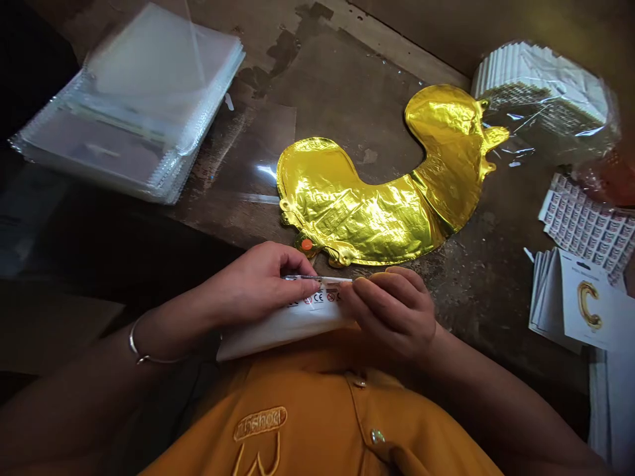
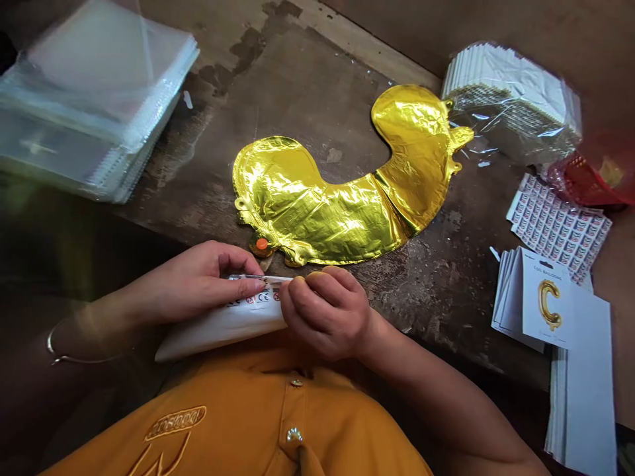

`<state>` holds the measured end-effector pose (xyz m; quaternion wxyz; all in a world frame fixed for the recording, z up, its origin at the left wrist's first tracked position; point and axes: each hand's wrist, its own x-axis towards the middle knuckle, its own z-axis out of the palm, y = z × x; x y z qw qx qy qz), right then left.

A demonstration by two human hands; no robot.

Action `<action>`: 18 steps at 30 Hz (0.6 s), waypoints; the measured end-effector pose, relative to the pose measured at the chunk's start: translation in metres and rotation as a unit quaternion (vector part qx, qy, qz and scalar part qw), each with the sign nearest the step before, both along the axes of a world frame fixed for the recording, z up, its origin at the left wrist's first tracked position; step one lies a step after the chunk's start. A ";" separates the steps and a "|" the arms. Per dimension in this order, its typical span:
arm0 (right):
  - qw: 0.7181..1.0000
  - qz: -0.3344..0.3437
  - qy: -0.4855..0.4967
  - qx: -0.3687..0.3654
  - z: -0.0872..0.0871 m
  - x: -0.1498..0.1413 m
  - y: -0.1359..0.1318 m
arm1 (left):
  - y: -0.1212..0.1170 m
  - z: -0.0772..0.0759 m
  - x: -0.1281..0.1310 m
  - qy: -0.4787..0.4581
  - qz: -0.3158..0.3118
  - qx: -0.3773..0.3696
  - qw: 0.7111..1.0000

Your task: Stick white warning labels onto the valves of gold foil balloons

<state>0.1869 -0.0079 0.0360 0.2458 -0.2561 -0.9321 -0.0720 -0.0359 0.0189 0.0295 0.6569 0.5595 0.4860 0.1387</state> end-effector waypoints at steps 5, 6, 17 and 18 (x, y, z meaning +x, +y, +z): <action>0.999 0.036 0.005 -0.039 0.010 -0.004 0.000 | 0.003 -0.003 -0.005 -0.023 -0.003 -0.058 0.998; 0.997 0.018 0.024 -0.067 0.013 -0.005 -0.001 | 0.002 -0.003 -0.006 -0.018 -0.006 -0.054 0.998; 0.794 -0.289 0.284 -0.454 -0.013 -0.034 0.058 | -0.004 -0.013 -0.024 0.182 -0.143 0.569 0.789; 0.789 -0.291 0.280 -0.462 -0.018 -0.037 0.059 | -0.003 -0.016 -0.025 0.177 -0.158 0.568 0.788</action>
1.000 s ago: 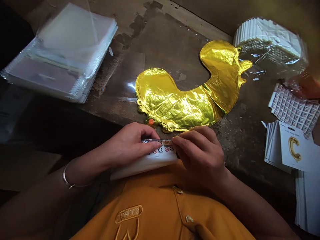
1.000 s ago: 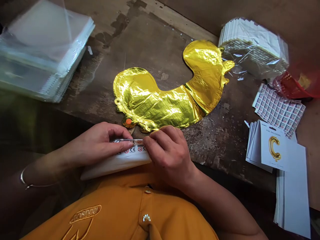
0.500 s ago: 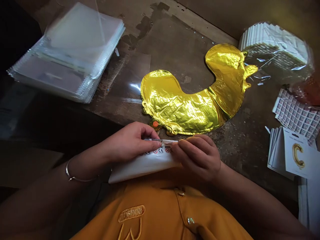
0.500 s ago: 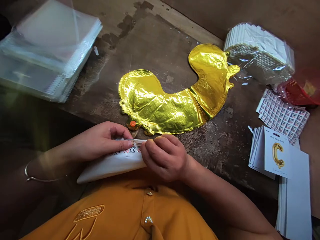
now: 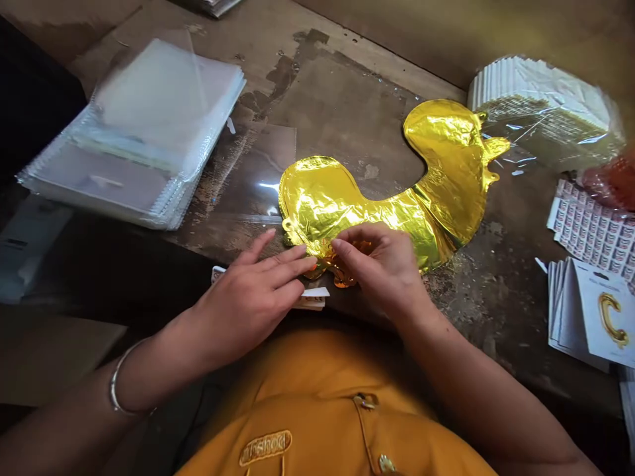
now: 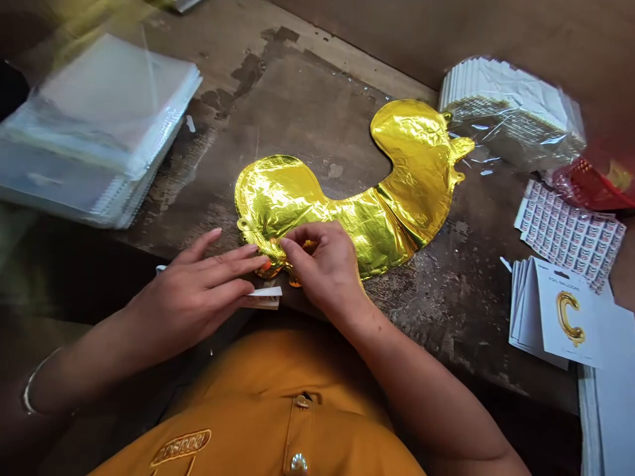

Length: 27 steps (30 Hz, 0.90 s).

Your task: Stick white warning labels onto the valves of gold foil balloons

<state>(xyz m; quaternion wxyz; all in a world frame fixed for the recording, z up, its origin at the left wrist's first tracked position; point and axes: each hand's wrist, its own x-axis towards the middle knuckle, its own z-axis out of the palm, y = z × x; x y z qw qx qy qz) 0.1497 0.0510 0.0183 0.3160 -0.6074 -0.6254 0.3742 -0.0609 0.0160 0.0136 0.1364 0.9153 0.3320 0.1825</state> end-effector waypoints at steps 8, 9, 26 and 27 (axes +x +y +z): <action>0.995 0.003 -0.094 -0.030 -0.005 -0.005 -0.002 | 0.006 -0.010 0.000 0.008 -0.044 -0.024 0.999; 0.995 -0.001 -0.100 -0.027 -0.005 -0.006 -0.002 | 0.006 -0.010 0.000 0.010 -0.046 -0.024 0.999; 0.986 0.002 -0.163 0.034 -0.010 -0.011 -0.004 | 0.008 -0.008 0.003 0.025 -0.051 -0.012 0.998; 0.985 0.002 -0.169 0.040 -0.009 -0.011 -0.004 | 0.008 -0.008 0.004 0.027 -0.051 -0.014 0.998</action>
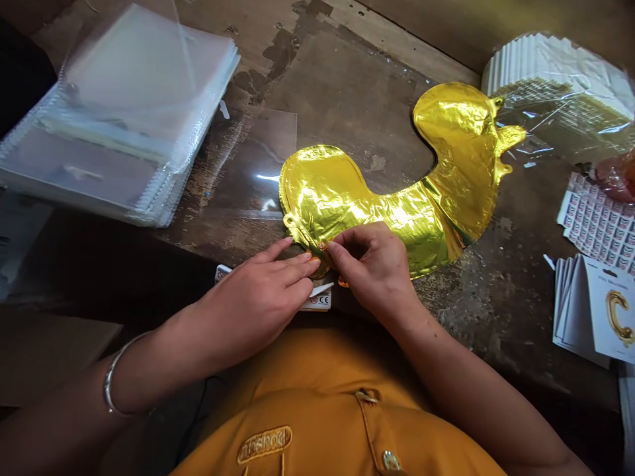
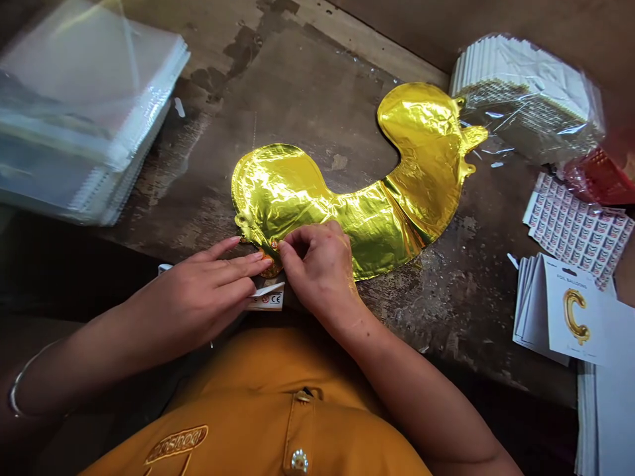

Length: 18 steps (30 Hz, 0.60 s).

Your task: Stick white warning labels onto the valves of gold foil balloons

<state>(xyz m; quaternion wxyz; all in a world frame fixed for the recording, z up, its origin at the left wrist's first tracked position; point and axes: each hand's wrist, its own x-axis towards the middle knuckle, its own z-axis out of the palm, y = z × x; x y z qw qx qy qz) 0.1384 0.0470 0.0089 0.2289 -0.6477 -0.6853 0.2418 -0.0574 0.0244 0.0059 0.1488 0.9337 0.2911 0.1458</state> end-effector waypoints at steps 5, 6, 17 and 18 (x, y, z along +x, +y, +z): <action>0.999 0.016 -0.037 0.020 0.000 -0.002 -0.003 | 0.000 0.001 0.001 0.007 0.002 -0.009 1.000; 0.998 0.021 -0.056 0.024 -0.001 -0.002 -0.003 | 0.000 0.001 0.001 0.005 0.004 -0.011 1.000; 0.948 0.158 -0.178 0.212 0.007 0.018 -0.009 | 0.002 0.006 0.001 -0.012 0.008 -0.037 0.999; 0.939 0.224 -0.163 0.203 0.008 0.018 -0.012 | 0.001 0.006 0.000 -0.013 0.007 -0.040 0.999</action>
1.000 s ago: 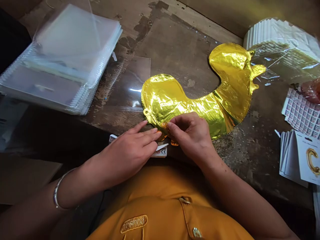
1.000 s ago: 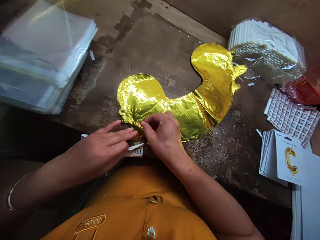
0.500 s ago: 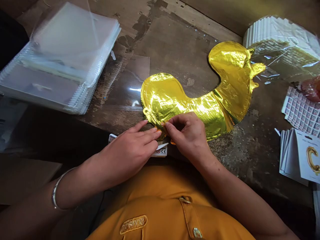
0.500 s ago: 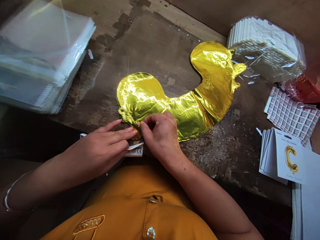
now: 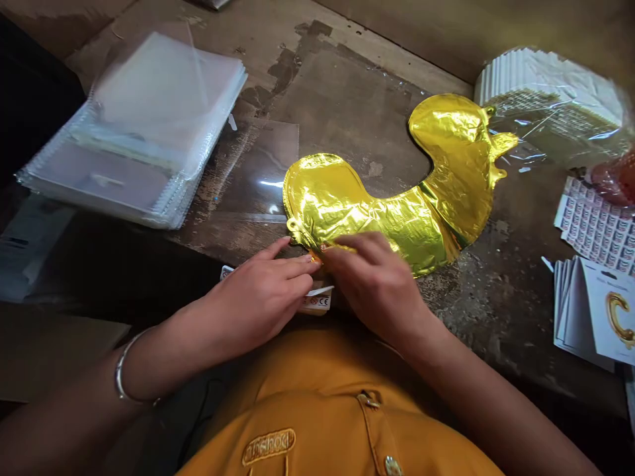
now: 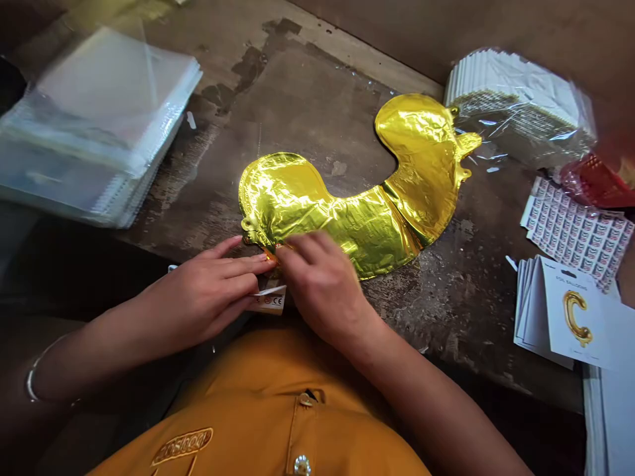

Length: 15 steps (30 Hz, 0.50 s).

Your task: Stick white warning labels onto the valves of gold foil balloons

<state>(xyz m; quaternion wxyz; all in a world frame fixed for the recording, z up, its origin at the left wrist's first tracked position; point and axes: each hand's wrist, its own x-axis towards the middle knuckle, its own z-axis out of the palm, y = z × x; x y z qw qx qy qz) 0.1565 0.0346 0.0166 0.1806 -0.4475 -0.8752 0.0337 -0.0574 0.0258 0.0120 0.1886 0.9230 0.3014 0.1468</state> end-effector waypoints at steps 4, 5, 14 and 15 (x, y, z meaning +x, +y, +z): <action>0.994 0.093 -0.035 -0.045 -0.003 -0.003 -0.005 | -0.003 0.004 -0.006 0.008 0.021 0.010 1.000; 0.993 0.097 -0.055 -0.030 -0.006 -0.004 -0.005 | -0.004 0.006 -0.008 0.013 0.028 0.015 0.999; 0.996 0.084 -0.031 -0.030 -0.009 -0.003 -0.001 | -0.011 0.020 -0.010 0.026 0.064 0.050 0.996; 0.996 0.074 -0.024 -0.036 -0.007 -0.003 -0.001 | -0.011 0.020 -0.009 0.027 0.065 0.052 0.996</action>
